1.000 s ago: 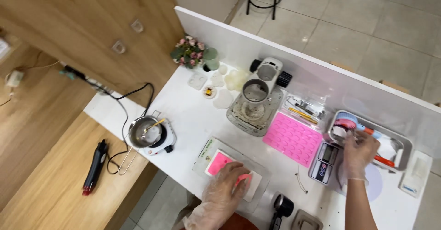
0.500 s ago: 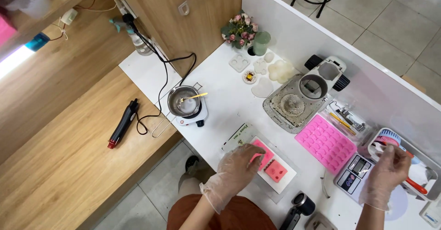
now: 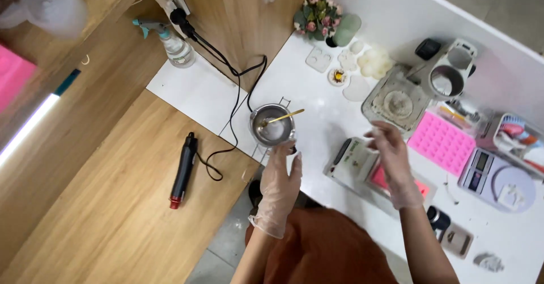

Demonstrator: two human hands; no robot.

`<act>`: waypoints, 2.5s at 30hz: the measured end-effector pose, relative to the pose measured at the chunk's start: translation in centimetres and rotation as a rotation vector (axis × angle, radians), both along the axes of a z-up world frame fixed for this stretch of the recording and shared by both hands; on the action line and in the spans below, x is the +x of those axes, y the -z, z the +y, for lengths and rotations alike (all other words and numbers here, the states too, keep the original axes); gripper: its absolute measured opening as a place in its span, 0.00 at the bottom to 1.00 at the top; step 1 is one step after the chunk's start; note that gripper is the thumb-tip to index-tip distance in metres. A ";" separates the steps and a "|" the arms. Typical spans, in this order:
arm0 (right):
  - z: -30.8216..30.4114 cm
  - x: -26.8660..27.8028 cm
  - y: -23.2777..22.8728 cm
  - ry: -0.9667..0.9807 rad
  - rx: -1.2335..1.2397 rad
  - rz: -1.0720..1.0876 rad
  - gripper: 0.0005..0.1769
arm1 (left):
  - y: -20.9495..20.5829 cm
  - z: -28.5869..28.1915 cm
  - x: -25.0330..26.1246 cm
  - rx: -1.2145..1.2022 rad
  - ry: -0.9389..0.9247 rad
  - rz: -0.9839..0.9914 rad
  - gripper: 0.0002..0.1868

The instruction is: Melting wax and preparing silicone molds at a candle-making workstation.

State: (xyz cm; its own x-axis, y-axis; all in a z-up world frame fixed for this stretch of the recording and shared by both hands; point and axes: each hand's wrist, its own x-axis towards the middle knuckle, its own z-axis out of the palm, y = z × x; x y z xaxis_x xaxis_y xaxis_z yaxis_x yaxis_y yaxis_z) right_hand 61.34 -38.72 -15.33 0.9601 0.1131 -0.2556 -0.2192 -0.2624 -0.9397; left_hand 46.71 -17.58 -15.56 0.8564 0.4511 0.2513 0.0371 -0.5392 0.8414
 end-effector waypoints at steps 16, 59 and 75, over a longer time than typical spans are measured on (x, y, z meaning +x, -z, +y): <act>16.8 2.0 12.5 -0.070 0.108 0.042 0.14 | 16.0 10.2 -3.5 -1.069 0.074 0.753 0.29; 12.8 -1.5 7.5 -0.879 -0.573 -0.834 0.14 | 14.5 6.3 -2.7 -0.974 -0.205 0.525 0.09; 13.1 -0.6 8.8 -0.822 -0.686 -0.841 0.14 | 16.3 6.5 -3.0 -0.920 -0.154 0.497 0.12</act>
State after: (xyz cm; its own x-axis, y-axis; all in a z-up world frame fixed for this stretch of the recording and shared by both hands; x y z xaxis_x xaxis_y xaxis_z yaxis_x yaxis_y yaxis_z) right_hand 60.77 -25.57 -24.16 0.5701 0.8108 0.1326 0.7946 -0.5032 -0.3397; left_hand 43.68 -11.03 -31.90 0.6867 0.4017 -0.6059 0.5033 0.3387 0.7949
